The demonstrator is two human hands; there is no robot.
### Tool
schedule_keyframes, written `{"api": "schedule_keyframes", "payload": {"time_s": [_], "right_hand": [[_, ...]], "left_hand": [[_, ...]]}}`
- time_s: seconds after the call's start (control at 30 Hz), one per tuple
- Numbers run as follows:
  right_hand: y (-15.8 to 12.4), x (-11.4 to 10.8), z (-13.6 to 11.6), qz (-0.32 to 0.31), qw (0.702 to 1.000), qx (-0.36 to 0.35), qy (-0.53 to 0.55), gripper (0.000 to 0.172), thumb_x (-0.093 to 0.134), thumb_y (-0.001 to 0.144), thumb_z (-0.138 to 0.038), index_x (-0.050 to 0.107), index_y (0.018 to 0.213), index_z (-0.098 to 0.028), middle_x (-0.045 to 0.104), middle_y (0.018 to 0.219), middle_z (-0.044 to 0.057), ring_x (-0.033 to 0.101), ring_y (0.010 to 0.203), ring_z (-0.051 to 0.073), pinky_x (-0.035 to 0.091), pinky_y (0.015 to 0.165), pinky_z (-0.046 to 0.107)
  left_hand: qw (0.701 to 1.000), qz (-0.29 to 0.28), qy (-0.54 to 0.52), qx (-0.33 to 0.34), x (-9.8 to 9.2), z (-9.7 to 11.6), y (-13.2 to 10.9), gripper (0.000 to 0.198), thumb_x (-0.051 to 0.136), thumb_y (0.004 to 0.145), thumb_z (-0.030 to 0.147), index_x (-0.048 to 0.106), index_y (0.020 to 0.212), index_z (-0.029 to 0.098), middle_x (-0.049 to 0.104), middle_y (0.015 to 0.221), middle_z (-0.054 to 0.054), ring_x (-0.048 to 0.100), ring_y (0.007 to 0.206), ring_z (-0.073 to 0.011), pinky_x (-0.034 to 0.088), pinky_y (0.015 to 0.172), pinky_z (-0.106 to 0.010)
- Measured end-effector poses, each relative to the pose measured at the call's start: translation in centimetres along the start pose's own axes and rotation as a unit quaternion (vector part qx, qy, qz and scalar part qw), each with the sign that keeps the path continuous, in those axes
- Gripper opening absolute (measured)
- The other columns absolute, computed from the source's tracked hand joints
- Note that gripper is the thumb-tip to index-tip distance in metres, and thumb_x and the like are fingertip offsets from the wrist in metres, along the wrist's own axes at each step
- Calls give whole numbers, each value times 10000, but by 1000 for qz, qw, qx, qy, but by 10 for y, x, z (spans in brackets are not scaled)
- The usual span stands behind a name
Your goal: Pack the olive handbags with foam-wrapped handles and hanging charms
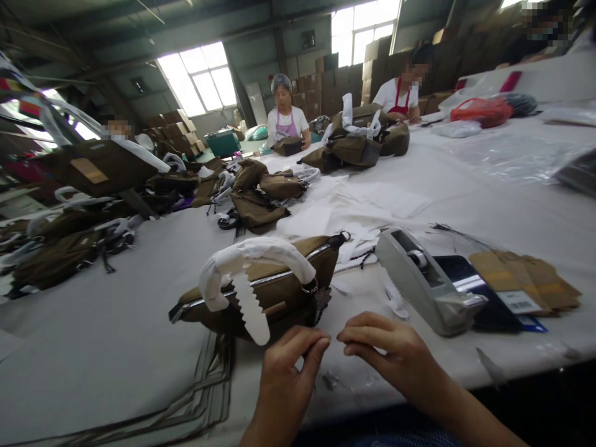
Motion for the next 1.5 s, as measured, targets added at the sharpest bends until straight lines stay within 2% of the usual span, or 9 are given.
{"api": "schedule_keyframes", "payload": {"time_s": [0.2, 0.3, 0.37, 0.47, 0.63, 0.83, 1.13, 1.33, 1.5], "right_hand": [[16, -2, 16, 129, 983, 126, 19, 150, 554, 1000, -326, 640, 922, -231, 658, 858, 20, 636, 804, 170, 527, 751, 270], [24, 14, 19, 119, 981, 133, 71, 178, 496, 1021, -334, 602, 932, -221, 648, 1056, 58, 615, 1011, 193, 489, 911, 311], [27, 27, 18, 101, 983, 122, 96, 187, 501, 1014, -326, 613, 911, -219, 594, 1240, 76, 564, 1171, 213, 442, 1009, 339], [27, 38, 17, 109, 975, 144, 131, 180, 533, 994, -332, 641, 904, -218, 541, 1321, 82, 568, 1169, 217, 482, 936, 318], [25, 34, 19, 105, 969, 139, 175, 135, 573, 980, -310, 652, 906, -230, 653, 1061, 32, 622, 1004, 178, 482, 869, 274], [21, 25, 22, 73, 962, 154, 214, 161, 590, 974, -343, 661, 902, -217, 677, 1000, 21, 637, 943, 175, 484, 842, 269], [19, 29, 21, 45, 960, 161, 225, 167, 582, 981, -357, 665, 925, -223, 687, 978, 12, 643, 901, 160, 496, 815, 256], [19, 19, 19, 112, 984, 100, 99, 136, 565, 995, -287, 656, 904, -240, 651, 1186, 24, 610, 1111, 168, 481, 930, 254], [22, 10, 27, 170, 983, 27, -64, 81, 588, 989, -237, 663, 1014, -252, 683, 1048, 13, 643, 1011, 155, 485, 930, 257]], "left_hand": [[983, 150, 105, 7, 5, -4, 7, 161, 580, 974, 239, 698, 1084, 241, 736, 1045, -16, 698, 988, -154, 524, 905, -232], [967, 197, 160, 27, 11, -7, 9, 184, 601, 960, 230, 664, 1133, 234, 739, 1075, -14, 711, 979, -151, 536, 915, -239], [967, 201, 157, 20, 15, -8, 11, 208, 619, 952, 240, 637, 1160, 239, 744, 1062, -5, 725, 932, -137, 555, 876, -224], [970, 199, 141, -7, 19, -6, 15, 231, 642, 939, 273, 610, 1166, 250, 745, 1037, 2, 733, 868, -139, 584, 799, -232], [970, 188, 146, -49, 19, -1, 20, 305, 678, 902, 330, 596, 1188, 263, 741, 1084, -21, 727, 953, -209, 595, 867, -359], [982, 162, -47, -85, 21, -5, 19, 256, 610, 928, 313, 594, 1170, 229, 738, 1088, -43, 724, 986, -157, 596, 875, -255], [976, 154, -77, -135, 28, -8, 11, 323, 623, 923, 442, 682, 1142, 212, 770, 1064, -57, 738, 982, -197, 598, 865, -264], [969, 174, -97, -145, 32, -15, 14, 311, 662, 897, 411, 688, 1133, 210, 770, 1072, -63, 741, 983, -198, 601, 882, -277], [969, 173, -88, -151, 32, -16, 13, 327, 672, 891, 421, 687, 1136, 206, 773, 1062, -60, 744, 972, -185, 604, 872, -250]]}}
Point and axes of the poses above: each hand's wrist, its own y-axis towards the middle knuckle, its own x-axis out of the palm, z = x × y, the point moved 1 cm from there along y, towards the middle knuckle
